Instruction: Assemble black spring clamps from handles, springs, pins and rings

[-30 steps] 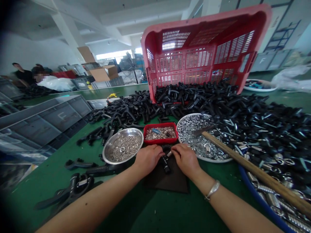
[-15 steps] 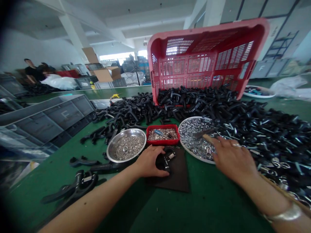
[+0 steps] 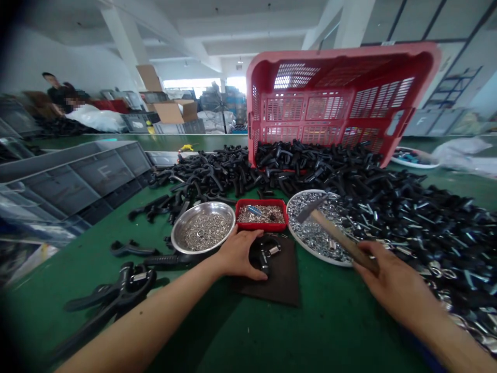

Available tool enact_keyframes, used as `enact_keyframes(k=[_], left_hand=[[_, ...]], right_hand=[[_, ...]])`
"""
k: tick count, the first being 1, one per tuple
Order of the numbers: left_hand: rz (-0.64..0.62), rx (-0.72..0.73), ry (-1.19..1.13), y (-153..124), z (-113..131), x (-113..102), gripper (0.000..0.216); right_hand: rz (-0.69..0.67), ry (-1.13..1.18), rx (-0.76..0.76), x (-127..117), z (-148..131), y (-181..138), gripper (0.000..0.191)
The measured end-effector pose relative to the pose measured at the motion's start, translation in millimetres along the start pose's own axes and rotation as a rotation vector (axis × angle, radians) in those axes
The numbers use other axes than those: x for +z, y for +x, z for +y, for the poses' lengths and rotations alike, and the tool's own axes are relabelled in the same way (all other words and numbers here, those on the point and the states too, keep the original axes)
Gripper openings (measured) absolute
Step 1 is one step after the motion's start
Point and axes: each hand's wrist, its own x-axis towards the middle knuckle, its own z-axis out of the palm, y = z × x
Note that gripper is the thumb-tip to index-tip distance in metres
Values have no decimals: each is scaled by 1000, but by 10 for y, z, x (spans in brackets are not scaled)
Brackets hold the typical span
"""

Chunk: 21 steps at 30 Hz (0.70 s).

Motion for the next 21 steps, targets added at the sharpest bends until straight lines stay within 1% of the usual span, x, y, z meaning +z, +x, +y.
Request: enact_keyframes(k=[3,5,7,9,12,13,15,18,19,21], left_hand=[[-11,-24,-51,5,3,-11,112],[-6,-34,-69,9,-1,-15,115],[-1,-36,-70,14,-10,-13,116],[-2,-31,-66,17,-24,-10,118],[-17,-8,-54,2,-32,-13,117],[-18,6,-37,-16,-24,-13,113],[10,30,34,-76,16,-6,98],[103,12,187,-202,128,41,72],[119,-13,229,-240,170,68,68],[109,-62,289,-286,238,133,66]], right_hand=[[102,44,-206,89,-407,-196,47],[110,36,-321,187,-602,-269,51],[71,19,-365,266,-695,-297,54],[35,15,-372,295,-703,-297,53],[37,50,-361,238,-623,-271,49],[47,64,-328,205,-575,-255,48],[46,75,-199,142,-428,-201,49],[-30,31,28,77,-53,-46,52],[-50,-3,79,64,94,19,52],[-68,-105,119,53,338,145,48]])
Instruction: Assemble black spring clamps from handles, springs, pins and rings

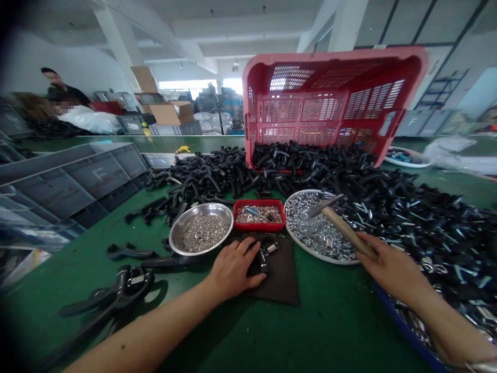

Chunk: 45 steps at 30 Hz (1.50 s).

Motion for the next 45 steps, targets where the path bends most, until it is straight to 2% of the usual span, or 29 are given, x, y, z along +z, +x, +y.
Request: enact_keyframes(k=[2,3,5,7,9,10,12,15,17,19,21,24,27,30,35,39,45], left_hand=[[-33,-15,35,-7,48,42,67],[-45,-7,42,6,57,55,67],[-56,23,34,57,46,39,66],[-75,55,-1,126,8,-51,63],[-115,90,-88,203,-44,-208,55],[-148,98,-170,245,-73,-298,50],[-251,74,-404,335,-136,-464,48],[-457,-106,-725,482,-227,-562,62],[-607,-239,-807,568,-261,-500,70],[-642,-303,-723,617,-251,-374,71],[-534,-308,-548,610,-202,-239,62],[-223,-283,-241,502,-106,-89,47],[-39,-247,-82,369,-54,1,47],[-28,-264,-131,297,-58,68,46],[14,-281,-220,294,-97,109,49],[21,-264,-255,298,-118,100,47],[16,-263,-283,301,-146,134,46]], right_hand=[[20,-135,-17,19,63,99,40],[55,-195,-50,38,7,118,37],[166,-243,-181,103,-273,102,37],[212,-102,-409,200,-694,57,43],[120,139,-635,295,-1106,38,42],[78,249,-664,328,-1267,47,39],[2,455,-640,359,-1458,97,29],[-179,738,-468,362,-1478,212,23],[-316,849,-351,387,-1424,285,24],[-390,839,-266,445,-1387,333,23],[-377,735,-238,513,-1386,351,19],[-282,532,-279,562,-1430,333,14],[-219,324,-328,510,-1485,329,10],[-217,162,-390,412,-1545,438,12],[-147,-8,-363,396,-1785,904,23],[-283,-110,-394,542,-2063,1220,14],[-416,-246,-347,683,-2330,1378,30]])
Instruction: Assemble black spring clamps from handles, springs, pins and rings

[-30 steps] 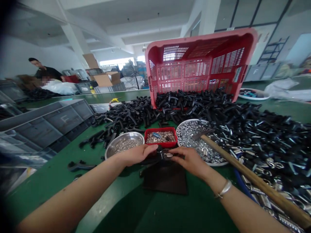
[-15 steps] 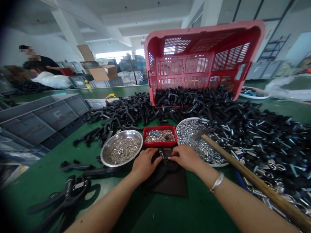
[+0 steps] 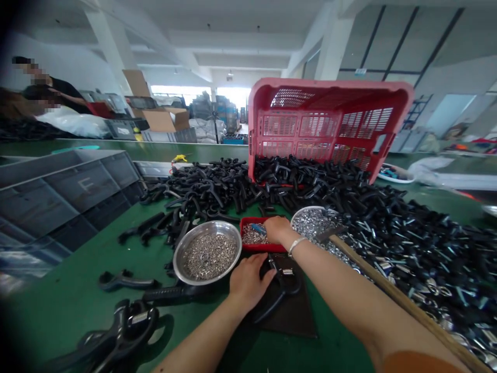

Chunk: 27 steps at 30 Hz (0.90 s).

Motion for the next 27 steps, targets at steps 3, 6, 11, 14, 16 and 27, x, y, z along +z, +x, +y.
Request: enact_keyframes(k=[3,6,11,14,16,27], left_hand=[[-5,-13,-34,10,-9,9,44],[0,-31,-72,16,-12,2,43],[-25,-47,-112,24,-13,-25,44],[-34,-49,-125,30,-21,-30,44],[-39,-38,-135,32,-27,-31,43],[-49,-2,-45,-7,8,-46,43]], right_hand=[[-2,12,25,-7,-87,87,32],[49,101,44,-16,-122,176,32],[207,405,104,-103,36,74,24],[305,634,139,-121,88,-295,27],[338,765,129,-56,46,-629,32],[542,1396,217,499,55,-1453,34]])
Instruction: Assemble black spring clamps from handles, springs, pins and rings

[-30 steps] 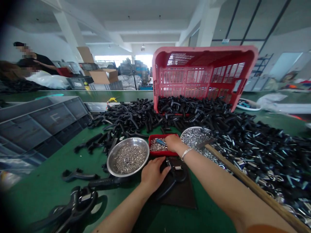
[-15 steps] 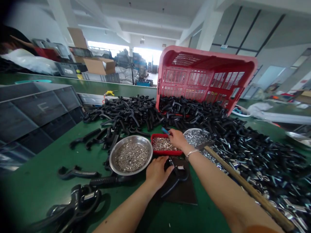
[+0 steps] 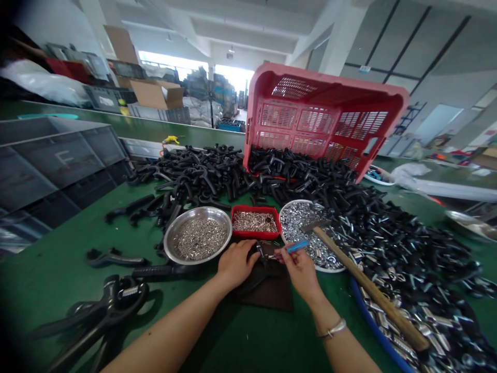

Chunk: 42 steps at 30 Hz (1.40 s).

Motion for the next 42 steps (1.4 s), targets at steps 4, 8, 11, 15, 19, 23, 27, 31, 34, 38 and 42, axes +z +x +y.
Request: enact_keyframes(k=[4,8,11,15,19,23,27,31,34,38,42], left_hand=[[2,0,32,-9,15,23,44],[-17,3,29,0,4,5,44],[-65,33,14,20,-34,-32,43],[-134,71,-10,44,-90,-78,46],[-126,64,-35,50,-110,-91,47],[-114,57,-72,54,-107,-78,47],[-119,56,-81,65,-96,-75,45],[-145,52,-95,73,-100,-85,45],[-137,59,-117,77,-119,-79,45],[-122,76,-131,82,-144,-64,46],[-118,75,-147,84,-147,-66,46]], right_hand=[[22,75,-38,41,50,-32,29],[-14,47,-40,96,164,-55,24],[13,21,-44,112,201,-52,22],[25,-104,-93,143,148,-68,20],[43,-339,-207,206,91,-63,23],[48,-201,-62,229,62,27,28],[-85,159,203,180,-7,84,34],[-281,200,285,154,-43,44,35],[-92,198,224,171,15,0,38],[81,111,112,191,103,-42,37],[57,-47,21,195,97,-74,30]])
